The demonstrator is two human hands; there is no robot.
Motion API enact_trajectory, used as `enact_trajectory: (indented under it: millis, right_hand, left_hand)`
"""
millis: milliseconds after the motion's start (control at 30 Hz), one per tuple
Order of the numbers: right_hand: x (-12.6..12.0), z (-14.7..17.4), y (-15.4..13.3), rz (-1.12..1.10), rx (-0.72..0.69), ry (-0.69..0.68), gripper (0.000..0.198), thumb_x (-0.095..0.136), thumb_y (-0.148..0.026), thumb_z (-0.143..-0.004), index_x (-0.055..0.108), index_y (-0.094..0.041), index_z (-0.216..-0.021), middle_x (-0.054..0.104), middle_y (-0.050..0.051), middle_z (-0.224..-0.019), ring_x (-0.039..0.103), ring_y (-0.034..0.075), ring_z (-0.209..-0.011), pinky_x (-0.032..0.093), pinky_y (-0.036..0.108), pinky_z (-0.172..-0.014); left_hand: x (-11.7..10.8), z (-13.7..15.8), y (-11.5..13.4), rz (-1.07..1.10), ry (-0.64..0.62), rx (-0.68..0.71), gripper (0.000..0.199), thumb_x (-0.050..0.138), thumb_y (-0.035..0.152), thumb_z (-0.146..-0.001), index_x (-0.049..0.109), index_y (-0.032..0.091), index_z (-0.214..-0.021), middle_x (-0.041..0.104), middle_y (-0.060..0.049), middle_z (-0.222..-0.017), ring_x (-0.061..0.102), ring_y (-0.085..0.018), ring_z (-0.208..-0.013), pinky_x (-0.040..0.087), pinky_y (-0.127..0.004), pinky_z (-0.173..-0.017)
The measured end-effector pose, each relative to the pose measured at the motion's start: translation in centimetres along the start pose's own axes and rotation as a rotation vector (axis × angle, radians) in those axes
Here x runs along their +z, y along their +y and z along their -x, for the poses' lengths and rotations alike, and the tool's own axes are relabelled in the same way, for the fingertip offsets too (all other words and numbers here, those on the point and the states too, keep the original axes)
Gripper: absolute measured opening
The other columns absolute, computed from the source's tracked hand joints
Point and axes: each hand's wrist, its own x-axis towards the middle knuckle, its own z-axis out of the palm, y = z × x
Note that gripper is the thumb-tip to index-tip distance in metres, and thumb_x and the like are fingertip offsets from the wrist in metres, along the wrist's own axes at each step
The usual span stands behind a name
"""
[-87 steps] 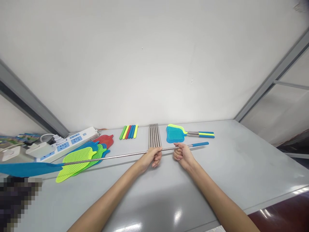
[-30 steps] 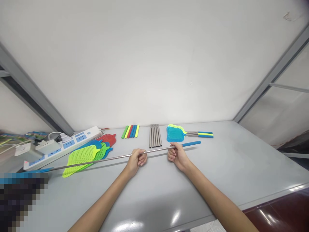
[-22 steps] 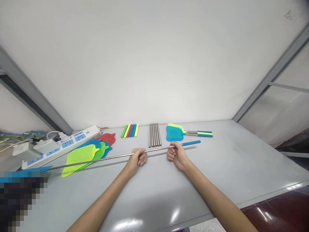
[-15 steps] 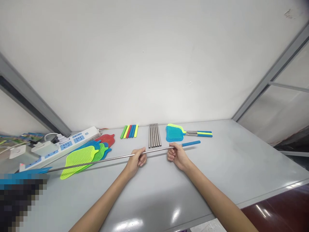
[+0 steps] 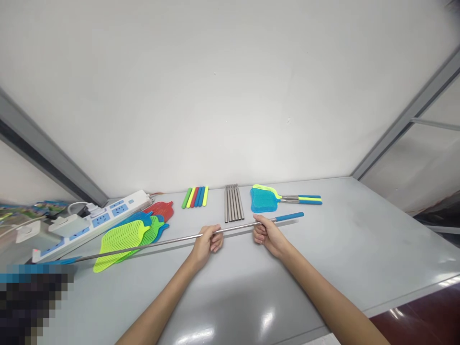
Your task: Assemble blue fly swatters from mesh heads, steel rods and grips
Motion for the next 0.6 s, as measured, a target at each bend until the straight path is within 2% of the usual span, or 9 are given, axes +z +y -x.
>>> enact_trajectory:
  millis: [200,400,500,600]
  right_hand:
    - [-0.3,-0.8,0.4,-0.171,-0.083,0.076,0.041,0.053,-0.03,-0.065,0.022,-0.02,-0.041,0.014,-0.008,-0.036,0.02,0.005,-0.032,0.016,0.023,-0.036]
    - [-0.2,-1.1,0.4,-0.228,-0.153,0.125,0.037,0.051,-0.028,-0.066,0.025,-0.019,-0.041,0.013,-0.009,-0.037,0.015,0.005,-0.032,0.014,0.023,-0.036]
    - [-0.3,-1.1,0.2,-0.236,-0.16,0.096,0.041,0.051,-0.029,-0.067,0.022,-0.019,-0.04,0.012,-0.008,-0.036,0.015,0.005,-0.032,0.013,0.023,-0.036]
    - [-0.6,-1.1,-0.1,-0.192,-0.086,0.011,0.041,0.051,-0.033,-0.067,0.024,-0.018,-0.042,0.014,-0.008,-0.037,0.018,0.005,-0.033,0.015,0.023,-0.037]
  left_hand:
    - [0.4,0.1,0.2,-0.078,-0.026,-0.009,0.04,0.036,0.035,-0.077,0.026,0.019,-0.043,0.021,0.007,-0.036,0.021,-0.006,-0.037,0.017,-0.024,-0.042]
    - [0.7,0.0,0.3,-0.113,-0.059,-0.033,0.04,0.037,0.037,-0.076,0.023,0.019,-0.044,0.018,0.006,-0.042,0.018,-0.006,-0.039,0.011,-0.025,-0.042]
    - [0.7,0.1,0.5,-0.129,-0.064,-0.029,0.04,0.038,0.037,-0.076,0.023,0.019,-0.043,0.019,0.006,-0.042,0.018,-0.006,-0.04,0.011,-0.026,-0.043]
    - [0.5,0.1,0.6,-0.136,-0.07,-0.029,0.041,0.038,0.037,-0.077,0.023,0.019,-0.043,0.018,0.006,-0.043,0.018,-0.006,-0.041,0.011,-0.026,-0.044]
